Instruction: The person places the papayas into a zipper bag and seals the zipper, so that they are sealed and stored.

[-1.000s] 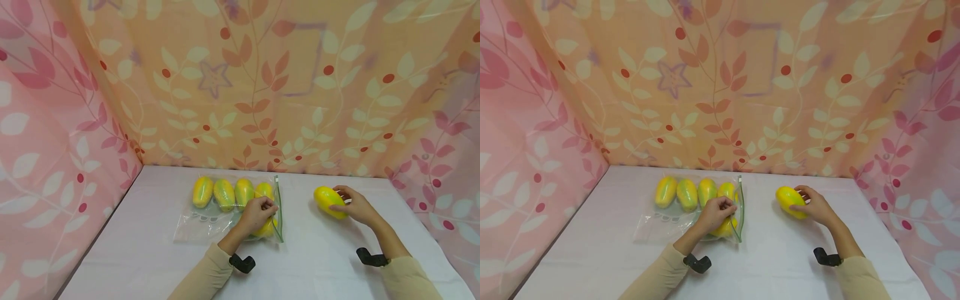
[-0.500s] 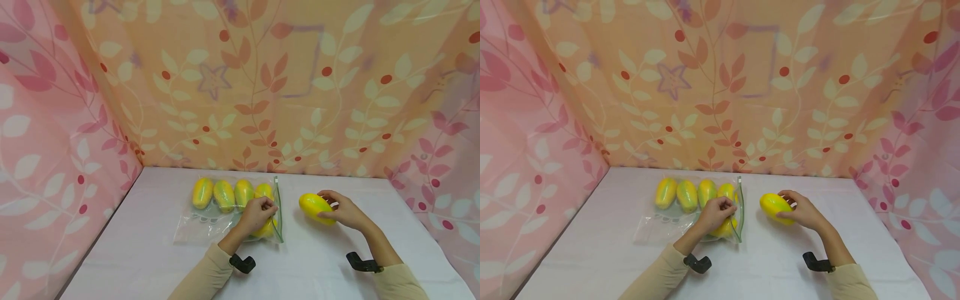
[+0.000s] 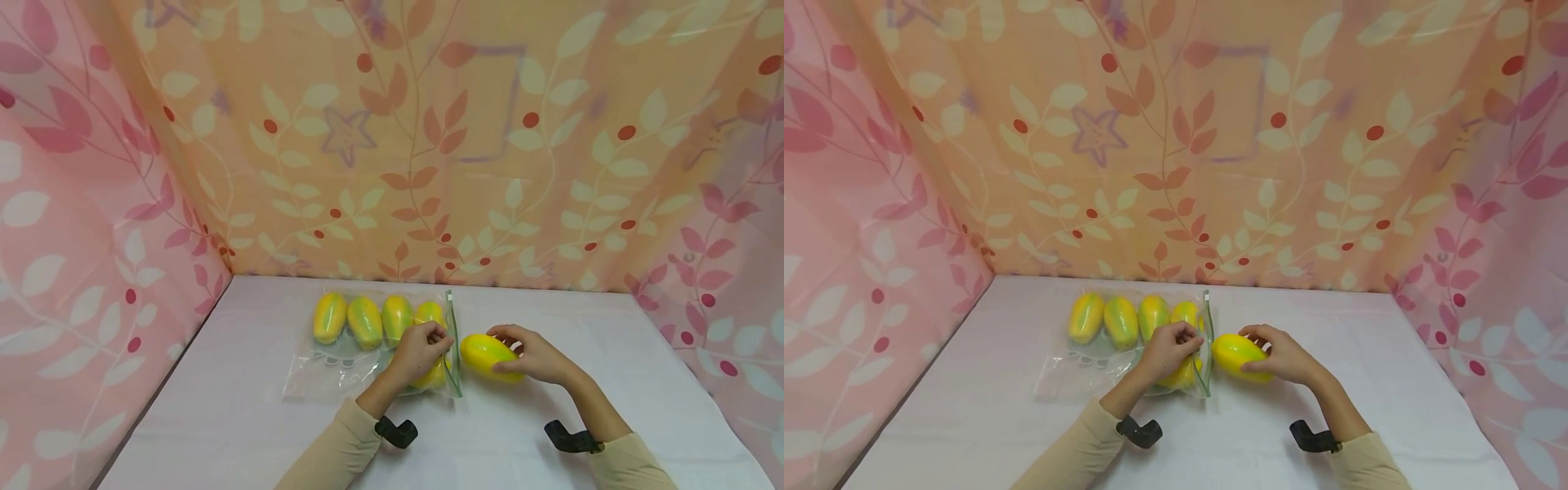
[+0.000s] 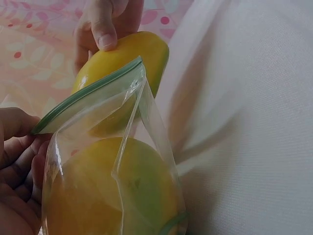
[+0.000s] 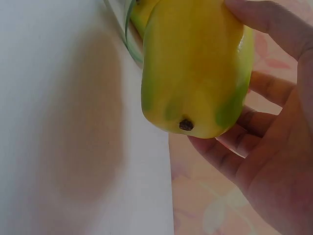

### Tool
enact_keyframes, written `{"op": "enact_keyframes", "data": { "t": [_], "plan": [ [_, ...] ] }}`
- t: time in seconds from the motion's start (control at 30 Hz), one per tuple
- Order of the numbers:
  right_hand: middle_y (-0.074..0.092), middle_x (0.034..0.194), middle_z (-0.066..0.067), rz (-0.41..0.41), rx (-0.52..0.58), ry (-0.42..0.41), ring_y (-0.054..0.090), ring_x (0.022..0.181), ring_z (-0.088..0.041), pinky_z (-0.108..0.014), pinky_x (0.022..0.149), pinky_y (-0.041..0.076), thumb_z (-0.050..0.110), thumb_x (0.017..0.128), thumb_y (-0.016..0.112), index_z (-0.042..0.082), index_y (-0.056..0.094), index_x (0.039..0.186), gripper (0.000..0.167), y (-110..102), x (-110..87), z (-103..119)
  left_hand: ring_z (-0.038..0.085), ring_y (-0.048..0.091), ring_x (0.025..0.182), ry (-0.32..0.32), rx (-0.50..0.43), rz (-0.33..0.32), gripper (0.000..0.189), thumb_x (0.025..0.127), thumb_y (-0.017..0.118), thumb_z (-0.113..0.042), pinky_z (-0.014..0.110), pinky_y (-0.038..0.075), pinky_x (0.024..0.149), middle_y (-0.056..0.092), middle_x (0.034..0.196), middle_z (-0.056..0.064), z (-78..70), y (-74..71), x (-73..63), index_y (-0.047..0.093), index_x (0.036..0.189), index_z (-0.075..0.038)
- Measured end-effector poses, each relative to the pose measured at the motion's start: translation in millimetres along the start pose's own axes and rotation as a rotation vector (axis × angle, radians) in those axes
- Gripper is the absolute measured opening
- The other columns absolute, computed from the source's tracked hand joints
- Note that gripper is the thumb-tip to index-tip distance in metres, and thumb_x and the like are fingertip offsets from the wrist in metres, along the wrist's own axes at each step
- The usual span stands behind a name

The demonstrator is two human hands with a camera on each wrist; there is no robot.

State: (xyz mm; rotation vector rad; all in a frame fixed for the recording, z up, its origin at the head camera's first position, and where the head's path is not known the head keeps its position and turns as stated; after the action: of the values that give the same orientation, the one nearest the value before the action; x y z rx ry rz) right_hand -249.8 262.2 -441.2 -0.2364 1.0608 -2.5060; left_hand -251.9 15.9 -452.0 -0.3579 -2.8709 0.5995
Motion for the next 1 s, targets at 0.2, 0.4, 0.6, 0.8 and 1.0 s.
{"op": "enact_keyframes", "data": {
  "t": [0.2,0.4,0.6,0.8,1.0],
  "plan": [
    [0.065,0.118,-0.004,0.039,-0.014,-0.056,0.053,0.096,-0.014,-0.028,0.080,0.046,0.032,0.078,0.079,0.012,0.062,0.124,0.052,12,4.8,9,0.007,0.052,0.069,0.005,0.005,-0.002,0.015,0.093,0.066,-0.024,0.015,0.046,0.063,0.063,0.079,-0.001,-2.6,-1.0,-0.3,0.067,0.089,-0.009],
    [0.066,0.112,-0.002,0.078,-0.003,-0.078,0.053,0.095,-0.011,-0.025,0.078,0.045,0.031,0.080,0.078,0.011,0.062,0.125,0.052,21,9.2,14,0.007,0.053,0.069,0.032,0.005,-0.006,0.016,0.093,0.065,-0.023,0.015,0.046,0.062,0.064,0.080,0.001,-4.3,-0.8,-1.0,0.067,0.089,-0.007],
    [0.065,0.109,0.001,0.112,-0.003,-0.092,0.054,0.095,-0.012,-0.026,0.078,0.046,0.034,0.080,0.078,0.012,0.062,0.126,0.053,31,16.7,18,0.006,0.054,0.068,0.033,-0.009,-0.009,0.015,0.093,0.065,-0.022,0.014,0.047,0.062,0.065,0.081,0.001,-5.6,0.3,-0.9,0.068,0.090,-0.007],
    [0.067,0.118,-0.003,0.113,0.010,-0.091,0.055,0.098,-0.014,-0.025,0.078,0.047,0.037,0.079,0.079,0.011,0.061,0.130,0.060,41,19.7,20,0.006,0.054,0.069,0.050,-0.034,-0.011,0.016,0.093,0.066,-0.022,0.015,0.048,0.063,0.065,0.080,0.002,-4.9,1.5,-0.7,0.068,0.091,-0.007],
    [0.062,0.128,-0.007,0.152,0.005,-0.085,0.056,0.105,-0.019,-0.029,0.082,0.050,0.032,0.079,0.080,0.012,0.058,0.132,0.061,40,15.6,18,0.005,0.054,0.069,0.049,-0.026,-0.019,0.015,0.092,0.067,-0.023,0.015,0.048,0.063,0.065,0.080,0.001,-2.8,1.9,-0.8,0.068,0.090,-0.007]
  ]
}}
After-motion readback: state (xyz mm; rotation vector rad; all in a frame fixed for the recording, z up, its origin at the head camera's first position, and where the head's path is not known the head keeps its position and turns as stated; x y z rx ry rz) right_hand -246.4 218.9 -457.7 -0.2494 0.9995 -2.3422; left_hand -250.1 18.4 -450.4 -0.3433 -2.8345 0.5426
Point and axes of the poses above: each hand's wrist, its own x-axis towards the middle knuckle, its own y-axis out of the palm, z = x × y, the point moved 2 cm from there along x, towards the middle knuckle
